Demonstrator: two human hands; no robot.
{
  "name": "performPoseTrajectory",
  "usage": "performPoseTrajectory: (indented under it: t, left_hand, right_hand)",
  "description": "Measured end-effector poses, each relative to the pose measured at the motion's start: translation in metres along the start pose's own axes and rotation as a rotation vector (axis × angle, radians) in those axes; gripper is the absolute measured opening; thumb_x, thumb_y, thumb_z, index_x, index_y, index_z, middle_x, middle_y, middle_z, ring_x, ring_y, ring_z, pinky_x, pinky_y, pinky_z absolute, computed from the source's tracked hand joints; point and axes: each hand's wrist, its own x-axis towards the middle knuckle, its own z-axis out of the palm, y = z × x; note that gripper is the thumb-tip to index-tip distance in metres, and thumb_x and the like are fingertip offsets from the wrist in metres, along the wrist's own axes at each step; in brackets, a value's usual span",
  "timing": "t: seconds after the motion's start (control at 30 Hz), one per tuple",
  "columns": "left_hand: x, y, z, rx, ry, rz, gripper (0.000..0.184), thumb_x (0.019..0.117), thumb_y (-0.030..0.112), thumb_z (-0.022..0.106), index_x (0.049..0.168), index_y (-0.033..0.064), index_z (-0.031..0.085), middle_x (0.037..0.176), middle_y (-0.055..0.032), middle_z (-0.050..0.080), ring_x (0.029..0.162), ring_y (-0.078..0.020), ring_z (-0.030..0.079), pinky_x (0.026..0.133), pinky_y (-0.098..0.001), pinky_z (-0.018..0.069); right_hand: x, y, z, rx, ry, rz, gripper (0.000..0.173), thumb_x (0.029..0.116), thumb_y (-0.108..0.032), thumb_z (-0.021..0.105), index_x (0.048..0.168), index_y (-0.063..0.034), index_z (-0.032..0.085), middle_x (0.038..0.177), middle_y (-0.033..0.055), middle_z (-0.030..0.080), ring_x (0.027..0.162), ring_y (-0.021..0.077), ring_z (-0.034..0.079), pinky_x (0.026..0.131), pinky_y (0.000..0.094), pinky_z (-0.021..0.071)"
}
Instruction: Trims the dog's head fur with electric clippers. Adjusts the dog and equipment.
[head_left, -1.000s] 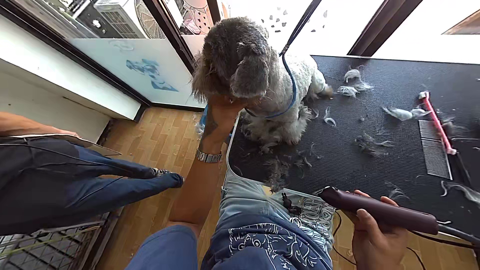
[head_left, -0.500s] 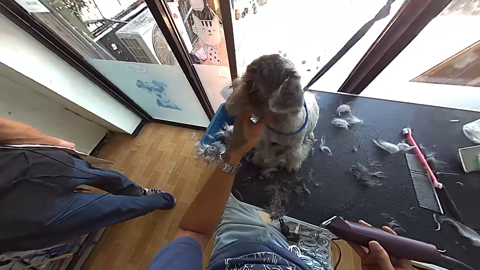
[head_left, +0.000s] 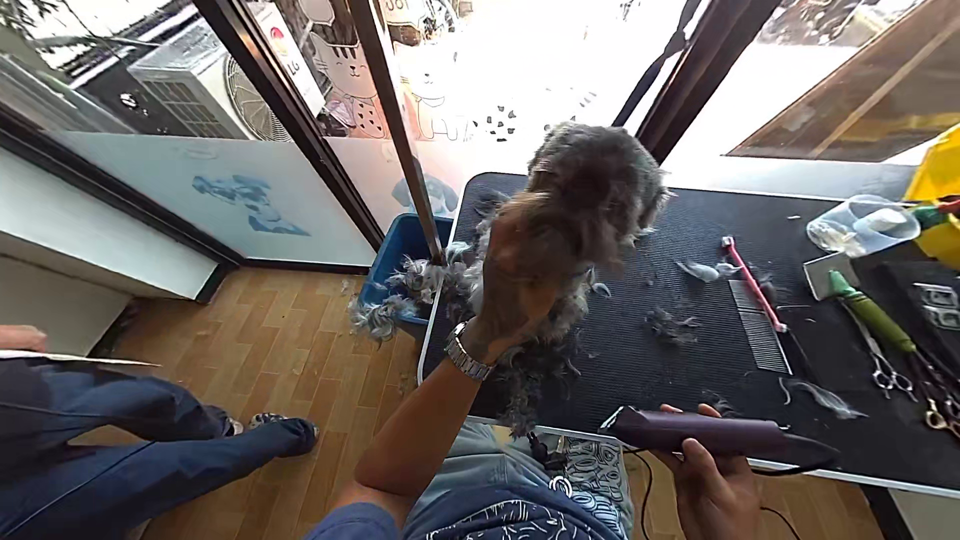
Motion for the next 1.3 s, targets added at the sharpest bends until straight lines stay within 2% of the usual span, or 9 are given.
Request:
performPoseTrajectory:
  t: [0.2,0.37,0.53,0.7,0.9,1.0,1.07,1.17,1.3]
  left_hand:
    - [-0.007,0.001,0.005,0.116,0.022,-0.022,0.026,0.094,0.015,0.07,0.114,-0.0012,0.069,0.114,-0.0188,0.067,0.115,-0.0231,0.063,0.103,-0.0403,0.049]
    - [-0.013,0.006,0.022,0.161,0.04,0.182,0.018,0.0926,0.019,0.065,0.1,0.0046,0.074,0.111,-0.0185,0.067,0.113,-0.0277,0.061,0.103,-0.044,0.0466]
    - [-0.01,0.012,0.036,0.159,-0.01,0.172,0.031,0.0861,0.022,0.073,0.107,-0.0008,0.071,0.124,-0.0256,0.062,0.121,-0.0357,0.058,0.102,-0.0454,0.0501]
    - [-0.006,0.007,0.035,0.175,0.005,0.132,0.027,0.0902,0.025,0.071,0.104,0.0028,0.073,0.125,-0.0241,0.06,0.123,-0.033,0.056,0.104,-0.0441,0.0482]
    - [-0.005,0.003,0.011,-0.008,-0.104,0.008,0.045,0.0878,0.02,0.077,0.123,-0.0033,0.064,0.128,-0.0198,0.059,0.123,-0.0229,0.057,0.105,-0.0381,0.0489]
    - [0.001,0.001,-0.033,-0.35,-0.355,-0.286,0.089,0.0742,0.057,0.083,0.141,0.0057,0.052,0.132,0.0014,0.063,0.123,-0.0044,0.058,0.104,-0.0291,0.0521]
    - [0.005,-0.006,-0.046,-0.371,-0.367,-0.256,0.089,0.0781,0.079,0.065,0.136,0.0117,0.058,0.128,0.0089,0.065,0.119,0.0003,0.059,0.102,-0.0274,0.0528]
    - [0.003,0.006,-0.033,-0.242,-0.138,-0.274,0.026,0.0986,0.019,0.065,0.121,0.0064,0.063,0.108,0.0063,0.07,0.099,0.0023,0.065,0.089,-0.0227,0.0574]
    - [-0.01,0.016,-0.008,-0.174,0.042,-0.235,0.032,0.1003,0.011,0.06,0.129,-0.0016,0.055,0.113,0.0016,0.068,0.105,0.0021,0.063,0.093,-0.0224,0.0549]
  right_hand:
    - [-0.003,0.004,-0.014,-0.007,0.029,0.023,0.048,0.0932,-0.003,0.064,0.137,-0.0106,0.046,0.116,0.008,0.075,0.097,0.0262,0.077,0.072,0.0427,0.0665]
    - [0.007,0.007,-0.012,0.005,0.071,0.043,0.051,0.0908,-0.011,0.071,0.136,-0.008,0.048,0.114,0.0103,0.075,0.096,0.0274,0.077,0.068,0.0426,0.0664]
    - [0.019,0.004,0.0,-0.005,0.107,0.047,0.054,0.0891,-0.015,0.071,0.137,-0.0055,0.047,0.109,0.0112,0.076,0.089,0.0262,0.077,0.065,0.0395,0.0663]
    - [0.027,0.004,0.0,0.027,0.072,0.041,0.059,0.0863,-0.015,0.076,0.137,-0.0039,0.047,0.109,0.014,0.076,0.089,0.0281,0.077,0.066,0.0413,0.0664]
    - [0.03,0.006,-0.005,0.018,0.064,0.05,0.059,0.0871,-0.015,0.077,0.138,-0.0039,0.048,0.109,0.0127,0.076,0.087,0.027,0.078,0.065,0.0407,0.0666]
    - [0.029,0.004,-0.013,-0.016,0.071,0.048,0.062,0.0857,-0.021,0.079,0.138,-0.0061,0.049,0.107,0.0084,0.077,0.087,0.0236,0.078,0.067,0.0381,0.0666]
    - [0.03,0.005,-0.02,-0.011,0.077,0.029,0.07,0.0811,-0.034,0.086,0.136,-0.0068,0.053,0.106,0.0065,0.077,0.088,0.0209,0.078,0.072,0.0353,0.0661]
    - [0.034,0.01,-0.022,0.068,0.063,0.008,0.07,0.0843,-0.052,0.078,0.135,-0.0098,0.055,0.105,0.0011,0.075,0.087,0.0139,0.074,0.079,0.0301,0.0634]
    - [0.045,0.001,-0.012,0.403,0.053,0.123,0.042,0.0924,-0.054,0.066,0.116,-0.0198,0.069,0.09,0.003,0.075,0.084,0.017,0.075,0.08,0.0357,0.0628]
